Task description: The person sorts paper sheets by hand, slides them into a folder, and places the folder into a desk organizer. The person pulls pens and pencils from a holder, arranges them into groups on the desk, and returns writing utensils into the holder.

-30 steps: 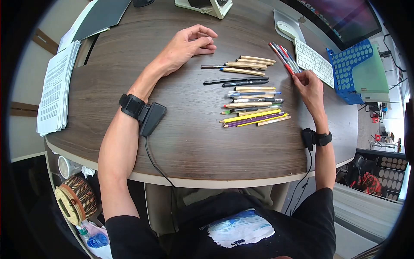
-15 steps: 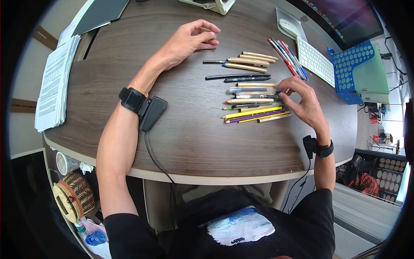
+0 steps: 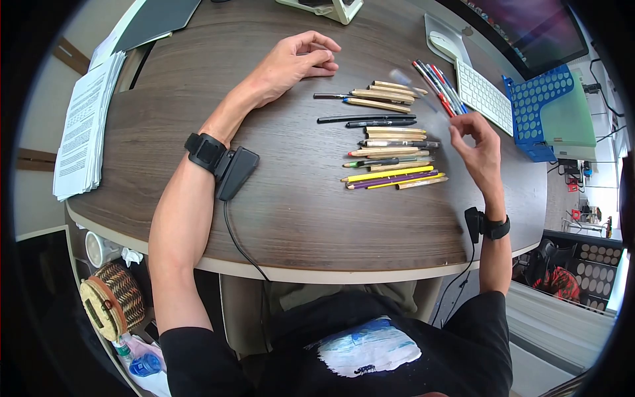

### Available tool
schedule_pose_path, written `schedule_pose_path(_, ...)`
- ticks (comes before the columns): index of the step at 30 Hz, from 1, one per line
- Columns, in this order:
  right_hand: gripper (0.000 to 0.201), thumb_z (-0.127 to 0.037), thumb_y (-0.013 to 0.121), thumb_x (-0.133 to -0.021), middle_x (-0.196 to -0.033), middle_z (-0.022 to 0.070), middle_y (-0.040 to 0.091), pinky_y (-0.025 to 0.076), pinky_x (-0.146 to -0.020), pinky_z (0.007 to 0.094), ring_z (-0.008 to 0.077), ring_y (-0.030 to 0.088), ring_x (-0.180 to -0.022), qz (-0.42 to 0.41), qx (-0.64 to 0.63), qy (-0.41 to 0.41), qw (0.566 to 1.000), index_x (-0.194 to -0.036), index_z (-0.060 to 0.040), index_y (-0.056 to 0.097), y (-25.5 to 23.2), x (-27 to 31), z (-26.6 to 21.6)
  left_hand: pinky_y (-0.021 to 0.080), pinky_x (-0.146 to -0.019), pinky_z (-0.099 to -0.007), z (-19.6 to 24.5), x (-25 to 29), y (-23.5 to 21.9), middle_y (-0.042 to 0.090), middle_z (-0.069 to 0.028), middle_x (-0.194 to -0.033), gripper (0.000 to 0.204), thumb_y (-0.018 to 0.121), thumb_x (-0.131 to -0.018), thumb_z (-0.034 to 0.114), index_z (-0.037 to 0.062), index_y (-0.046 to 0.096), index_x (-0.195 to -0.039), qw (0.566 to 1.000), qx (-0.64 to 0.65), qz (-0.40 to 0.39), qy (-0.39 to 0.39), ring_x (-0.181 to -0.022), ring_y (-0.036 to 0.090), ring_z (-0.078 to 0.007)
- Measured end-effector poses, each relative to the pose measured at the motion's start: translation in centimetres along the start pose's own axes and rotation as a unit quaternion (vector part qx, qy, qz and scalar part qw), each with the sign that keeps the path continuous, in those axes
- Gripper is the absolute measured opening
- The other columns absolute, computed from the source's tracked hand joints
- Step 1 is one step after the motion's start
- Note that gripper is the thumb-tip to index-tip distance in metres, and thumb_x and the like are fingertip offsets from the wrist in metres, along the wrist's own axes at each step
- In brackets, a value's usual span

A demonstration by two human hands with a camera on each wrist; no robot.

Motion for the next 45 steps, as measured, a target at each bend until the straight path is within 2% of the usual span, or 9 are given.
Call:
schedule_pose_path(2,0.015,-0.003,0.076,-0.091,-0.097,0.0044,0.074,0.054,-0.078,0.0282,0.0104,0.065,-0.081,0.061,-0.015,0.086,0.994,-0.105,0.0008,0.075,-0.5,0.0,2.7,0.058,-0.111,-0.033,0.0,0.0,0.1,0.065,-0.0109,-0.12,0.034,0.062,-0.11,0.025,-0.0003,0.064,-0.132,1.0,0.0,-0.001,0.0,-0.117,0.07,-0.0205)
schedule_pose_path(6,0.017,-0.005,0.074,-0.094,-0.095,0.0046,0.072,0.055,-0.077,0.0293,0.0121,0.065,-0.079,0.051,0.061,0.117,0.99,-0.109,-0.0011,0.076,-0.1,-0.4,4.7,0.058,-0.11,-0.0329,0.0,-0.1,0.0,0.065,-0.0108,-0.12,0.032,0.062,-0.11,0.024,-0.0001,0.064,-0.131,1.0,0.001,0.004,0.0,-0.116,0.07,-0.0199)
schedule_pose_path(16,0.019,-0.011,0.079,-0.092,-0.09,0.0089,0.07,0.052,-0.072,0.0359,0.0179,0.064,-0.075,0.047,0.137,0.022,0.989,-0.111,-0.0076,0.078,0.4,-2.1,4.4,0.058,-0.11,-0.0333,-0.2,-0.1,-0.1,0.065,-0.0103,-0.119,0.033,0.062,-0.109,0.024,0.0002,0.064,-0.131,1.0,0.001,0.005,0.001,-0.115,0.07,-0.0198)
schedule_pose_path(21,0.012,-0.013,0.078,-0.095,-0.085,0.0093,0.071,0.051,-0.07,0.0356,0.018,0.064,-0.074,0.028,0.16,0.126,0.979,-0.104,-0.0051,0.078,0.2,-2.5,5.6,0.058,-0.11,-0.0331,0.0,0.0,-0.1,0.065,-0.0109,-0.119,0.033,0.062,-0.11,0.025,0.0003,0.064,-0.132,1.0,-0.008,0.005,0.001,-0.116,0.07,-0.0205)
schedule_pose_path(25,0.017,-0.017,0.079,-0.095,-0.085,0.007,0.072,0.051,-0.071,0.034,0.0163,0.063,-0.075,0.029,0.084,0.08,0.993,-0.105,-0.0035,0.078,0.3,-1.8,2.5,0.058,-0.11,-0.0331,0.0,0.1,0.0,0.065,-0.0115,-0.119,0.034,0.062,-0.11,0.025,0.0004,0.064,-0.133,1.0,-0.01,0.003,0.0,-0.117,0.07,-0.0211)
schedule_pose_path(30,0.02,-0.013,0.078,-0.094,-0.097,0.0062,0.073,0.053,-0.076,0.0316,0.0163,0.063,-0.083,-0.128,-0.006,-0.025,0.991,-0.11,-0.0012,0.077,2.1,-0.1,-2.8,0.059,-0.11,-0.0335,0.0,0.1,-0.1,0.065,-0.0122,-0.121,0.034,0.062,-0.11,0.025,0.0006,0.064,-0.133,1.0,-0.013,0.003,0.002,-0.117,0.07,-0.0217)
schedule_pose_path(38,0.019,-0.009,0.083,-0.09,-0.1,0.0065,0.072,0.054,-0.08,0.0324,0.0169,0.064,-0.086,-0.144,-0.009,-0.002,0.99,-0.107,-0.0008,0.078,1.9,0.5,-2.3,0.059,-0.11,-0.0337,0.1,0.0,0.0,0.065,-0.0124,-0.121,0.034,0.061,-0.11,0.025,0.0003,0.065,-0.133,1.0,-0.02,0.006,0.004,-0.118,0.07,-0.0217)
schedule_pose_path(41,0.018,-0.011,0.084,-0.091,-0.097,0.0053,0.073,0.054,-0.077,0.0312,0.0139,0.063,-0.084,-0.085,-0.037,-0.047,0.995,-0.106,-0.0015,0.078,1.1,0.1,-1.7,0.059,-0.11,-0.0339,0.0,0.1,0.0,0.065,-0.0124,-0.121,0.034,0.061,-0.11,0.025,0.0,0.064,-0.132,1.0,-0.016,0.006,0.005,-0.117,0.07,-0.0216)
schedule_pose_path(45,0.018,-0.012,0.085,-0.091,-0.091,0.0033,0.074,0.051,-0.073,0.0286,0.0094,0.061,-0.08,0.03,0.013,0.057,0.998,-0.105,-0.0021,0.079,0.0,-1.2,1.5,0.059,-0.11,-0.0338,-0.2,-0.1,0.0,0.065,-0.0124,-0.121,0.034,0.062,-0.11,0.025,-0.0001,0.065,-0.132,1.0,-0.013,0.004,0.008,-0.117,0.07,-0.0215)
Point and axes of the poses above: each hand's wrist, its own x-axis away from the middle knuckle, its own y-axis out of the palm, z = x × y, the point moved 6 cm from there along -x, towards the middle knuckle
